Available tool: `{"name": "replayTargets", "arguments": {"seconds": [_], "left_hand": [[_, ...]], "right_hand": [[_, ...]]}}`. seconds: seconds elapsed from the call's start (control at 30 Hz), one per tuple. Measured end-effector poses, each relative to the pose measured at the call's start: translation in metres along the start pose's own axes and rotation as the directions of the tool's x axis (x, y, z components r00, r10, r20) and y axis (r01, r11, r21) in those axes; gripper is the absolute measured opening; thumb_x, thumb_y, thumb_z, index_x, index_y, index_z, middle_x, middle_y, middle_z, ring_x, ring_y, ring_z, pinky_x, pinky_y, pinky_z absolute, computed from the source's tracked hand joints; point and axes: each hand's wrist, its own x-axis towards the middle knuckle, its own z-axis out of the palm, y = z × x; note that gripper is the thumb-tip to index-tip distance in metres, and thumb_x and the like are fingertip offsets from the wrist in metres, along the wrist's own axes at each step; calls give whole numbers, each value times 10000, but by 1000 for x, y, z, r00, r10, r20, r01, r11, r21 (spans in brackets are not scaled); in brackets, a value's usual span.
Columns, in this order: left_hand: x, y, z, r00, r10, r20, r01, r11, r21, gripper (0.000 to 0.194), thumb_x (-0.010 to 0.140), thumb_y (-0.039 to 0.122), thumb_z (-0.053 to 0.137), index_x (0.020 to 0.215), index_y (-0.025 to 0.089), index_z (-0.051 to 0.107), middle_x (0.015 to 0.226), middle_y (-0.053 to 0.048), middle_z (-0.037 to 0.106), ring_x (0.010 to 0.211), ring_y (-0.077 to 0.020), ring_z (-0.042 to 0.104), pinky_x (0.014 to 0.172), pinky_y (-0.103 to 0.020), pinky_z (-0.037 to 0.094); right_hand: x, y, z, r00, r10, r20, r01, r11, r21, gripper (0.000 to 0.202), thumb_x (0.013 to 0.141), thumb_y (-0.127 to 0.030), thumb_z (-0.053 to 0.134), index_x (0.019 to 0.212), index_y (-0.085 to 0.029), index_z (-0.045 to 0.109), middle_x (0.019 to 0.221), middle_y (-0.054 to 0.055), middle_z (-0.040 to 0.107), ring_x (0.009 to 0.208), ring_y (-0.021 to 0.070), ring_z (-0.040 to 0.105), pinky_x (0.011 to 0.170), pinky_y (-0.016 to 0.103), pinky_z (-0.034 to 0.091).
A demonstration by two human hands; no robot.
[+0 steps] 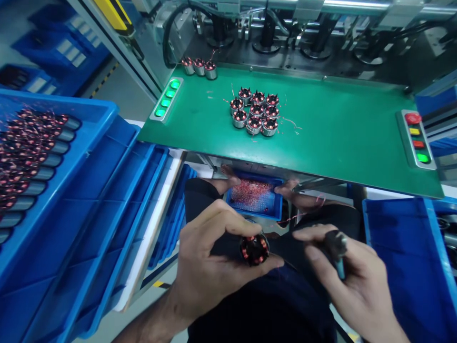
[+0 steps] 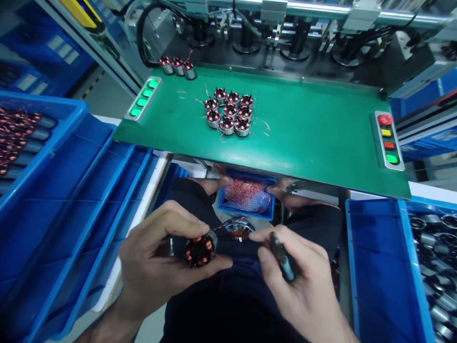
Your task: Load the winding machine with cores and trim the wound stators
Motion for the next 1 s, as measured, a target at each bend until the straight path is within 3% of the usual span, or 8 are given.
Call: {"name": "replayTargets", "arguments": {"seconds": [0.1,0.2,0.3,0.47,0.63,0.87,1.0], "left_hand": [[-1,-1,1,1000,1,-2,-1,1000,-3,468,757,349,1148,1011,258,765,892,41,768,758,-136,741,666,-263,630],[-1,0,3,1000,-8,4,8,1000,-17,464,765,352,1144,1011,260,761,883,46,763,750,-132,737,663,-262,629],[1,2,4,1000,-7,20,7,1000,-27,451,774,342,1139,1003,261,759,881,50,767,742,-125,734,652,-250,623],[0,3,6,1000,-8,22,8,1000,-22,453,771,347,1140,1000,259,759,880,48,772,741,-126,735,653,-246,626],[-3,4,5,1000,-22,22,22,1000,-23,443,784,368,1133,995,263,758,860,39,768,741,-143,735,637,-264,622],[-12,3,2,997,-45,64,49,996,-73,448,873,391,1079,1129,279,729,891,43,775,778,-145,741,693,-260,619],[-24,-1,-12,989,-90,115,99,992,-75,321,984,395,987,1078,282,702,943,36,750,849,-132,756,734,-226,614]], "right_hand": [[-7,0,5,993,-5,114,5,1000,0,244,1213,-201,627,1334,-348,779,1125,-54,800,926,132,790,860,124,604],[-7,4,12,985,42,168,-48,998,32,384,1224,-196,600,1505,-406,756,1125,-76,781,893,92,751,881,88,565],[-6,6,16,984,58,166,-69,996,63,447,1224,-188,611,1579,-429,737,1206,-61,788,994,102,760,920,99,560],[-4,3,17,992,44,116,-52,996,71,395,1214,-191,664,1541,-366,800,1201,-20,812,970,146,778,1004,163,610],[-4,0,17,992,41,122,-55,993,109,366,1208,-189,688,1505,-346,834,1333,-4,813,1165,189,810,1058,186,617],[0,9,23,992,70,102,-79,992,94,288,1154,-199,744,1377,-300,896,1196,-22,842,900,155,832,939,135,634],[1,25,36,993,40,112,-44,998,34,255,1145,-233,743,1343,-268,900,1237,-20,838,1043,190,844,985,125,613]]}}
